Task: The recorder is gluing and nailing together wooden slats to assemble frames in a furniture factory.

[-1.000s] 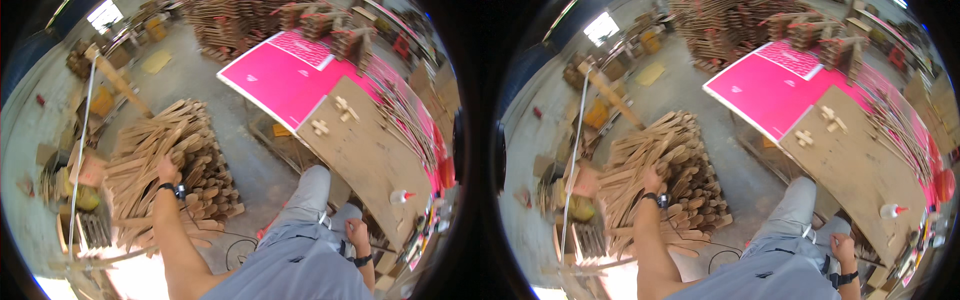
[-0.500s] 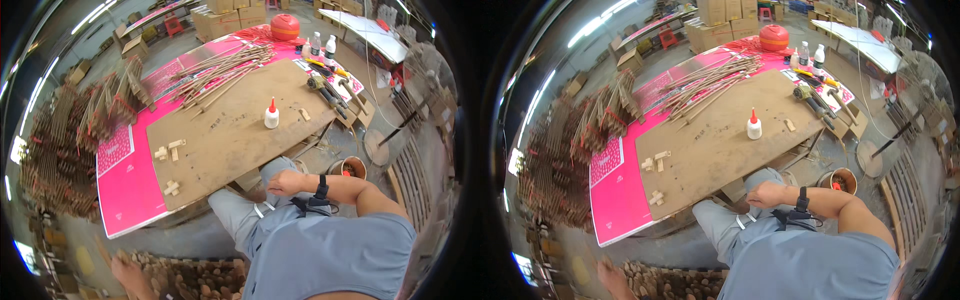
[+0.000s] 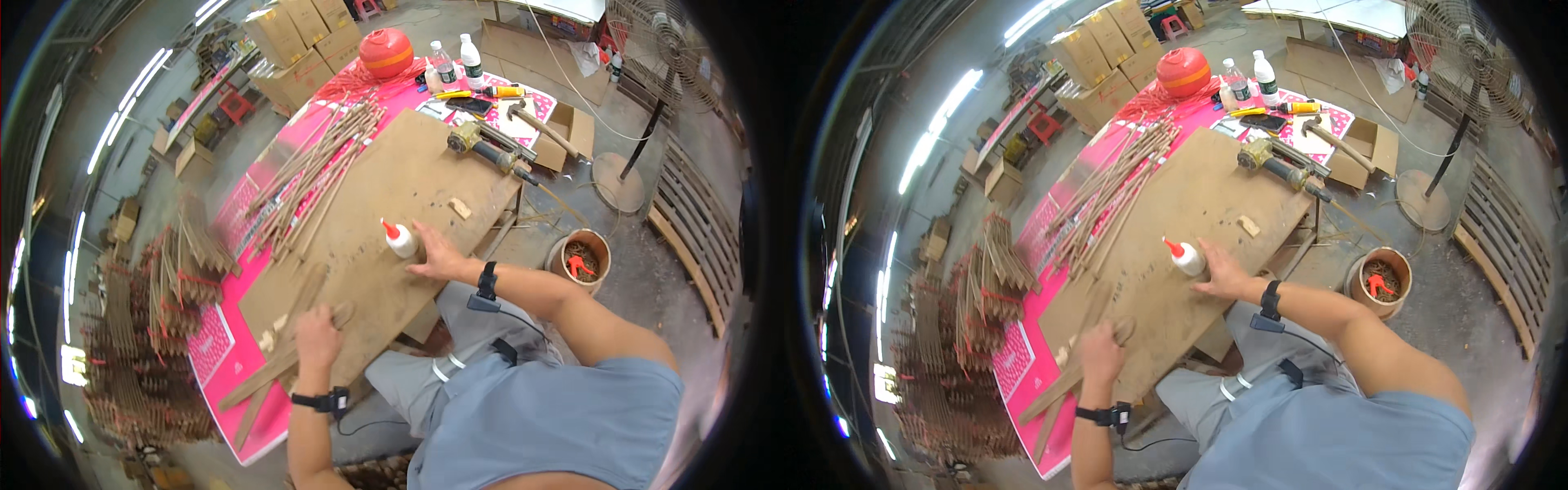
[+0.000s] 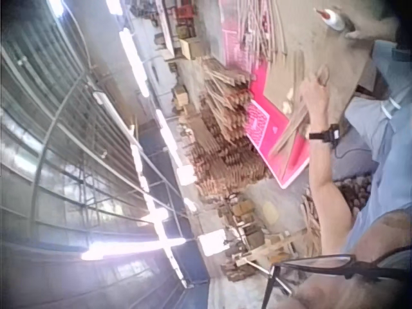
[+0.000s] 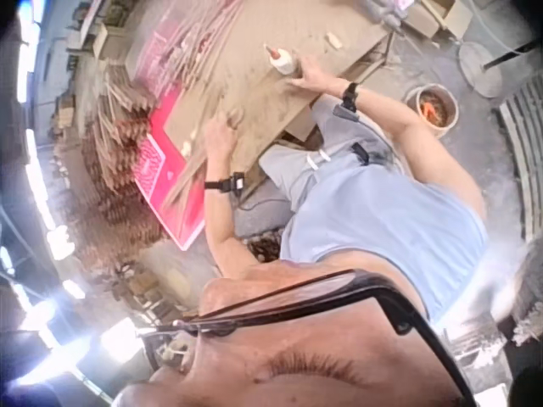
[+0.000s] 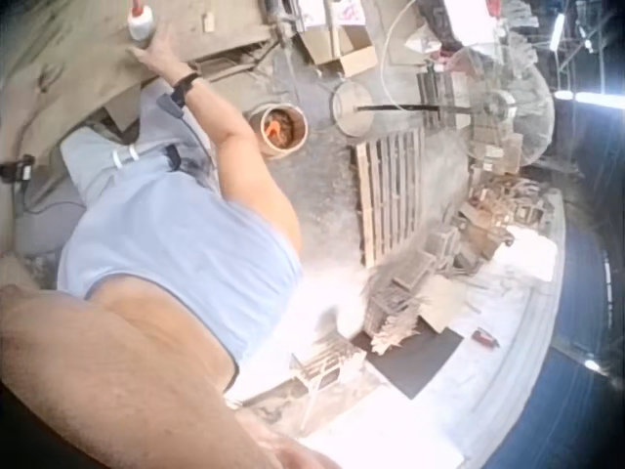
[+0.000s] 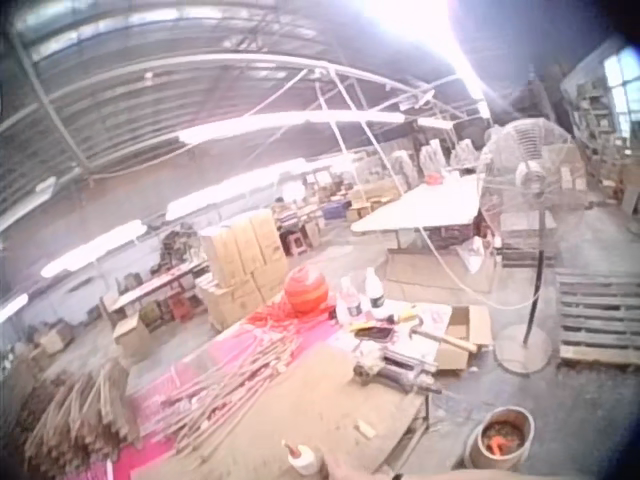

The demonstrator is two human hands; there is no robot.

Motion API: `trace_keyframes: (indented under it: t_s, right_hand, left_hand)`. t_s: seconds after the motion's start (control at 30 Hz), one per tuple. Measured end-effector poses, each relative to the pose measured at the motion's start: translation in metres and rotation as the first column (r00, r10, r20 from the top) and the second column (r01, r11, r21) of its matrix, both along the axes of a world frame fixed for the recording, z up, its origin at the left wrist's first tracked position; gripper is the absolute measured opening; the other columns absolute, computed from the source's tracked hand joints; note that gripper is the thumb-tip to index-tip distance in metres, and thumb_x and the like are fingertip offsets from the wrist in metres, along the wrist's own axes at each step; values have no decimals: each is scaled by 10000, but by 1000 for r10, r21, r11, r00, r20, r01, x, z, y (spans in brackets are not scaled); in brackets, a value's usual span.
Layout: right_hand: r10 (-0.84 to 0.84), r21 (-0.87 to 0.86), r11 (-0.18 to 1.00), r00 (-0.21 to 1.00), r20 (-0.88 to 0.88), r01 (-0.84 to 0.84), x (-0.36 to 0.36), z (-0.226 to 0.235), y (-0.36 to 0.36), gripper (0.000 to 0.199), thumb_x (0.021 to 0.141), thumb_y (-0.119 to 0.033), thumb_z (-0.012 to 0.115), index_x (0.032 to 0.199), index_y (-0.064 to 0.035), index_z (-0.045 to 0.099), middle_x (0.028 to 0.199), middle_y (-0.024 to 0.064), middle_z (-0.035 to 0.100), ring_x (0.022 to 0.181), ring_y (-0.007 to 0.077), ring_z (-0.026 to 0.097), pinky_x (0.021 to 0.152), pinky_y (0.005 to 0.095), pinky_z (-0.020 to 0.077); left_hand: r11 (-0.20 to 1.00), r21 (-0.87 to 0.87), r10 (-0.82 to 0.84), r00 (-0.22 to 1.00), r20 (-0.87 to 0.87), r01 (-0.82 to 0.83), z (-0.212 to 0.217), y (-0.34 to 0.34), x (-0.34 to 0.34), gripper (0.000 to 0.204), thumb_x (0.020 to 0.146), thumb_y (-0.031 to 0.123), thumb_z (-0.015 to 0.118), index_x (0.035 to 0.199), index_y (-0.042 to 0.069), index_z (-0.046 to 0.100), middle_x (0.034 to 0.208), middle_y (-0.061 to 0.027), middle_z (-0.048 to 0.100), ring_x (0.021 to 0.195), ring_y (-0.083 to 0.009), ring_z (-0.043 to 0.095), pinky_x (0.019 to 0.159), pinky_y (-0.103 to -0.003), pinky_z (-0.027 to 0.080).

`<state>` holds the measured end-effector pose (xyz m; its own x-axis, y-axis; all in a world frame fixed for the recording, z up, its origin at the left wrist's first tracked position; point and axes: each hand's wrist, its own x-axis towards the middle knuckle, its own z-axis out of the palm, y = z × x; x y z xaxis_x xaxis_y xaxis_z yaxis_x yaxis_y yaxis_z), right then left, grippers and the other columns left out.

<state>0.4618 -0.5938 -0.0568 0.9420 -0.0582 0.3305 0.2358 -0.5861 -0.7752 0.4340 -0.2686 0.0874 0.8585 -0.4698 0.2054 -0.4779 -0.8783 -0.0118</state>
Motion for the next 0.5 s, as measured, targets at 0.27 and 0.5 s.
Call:
trace_keyframes:
  t_s: [0.27,0.5]
  right_hand:
    - [183,62,982,982,-43,-181,33,0,-1,659,723,-281,846,1278,-18,605,1173,207,656,1121,400,604,984,472,501]
    - [235,77,970,971,-55,-230,19,-1,-32,610,716,-258,834,1239,-42,606,1146,204,642,1095,400,603,971,482,495]
  left_hand:
    - [997,80,12,986,-165,2,-73,-82,93,391,773,181,759,1111,64,602,968,-167,642,977,-371,619,856,-500,479]
    - [986,-166,11,996,-83,-24,-70,-94,84,949,744,362,874,1545,115,429,1383,-206,516,1346,-391,451,1124,-533,368]
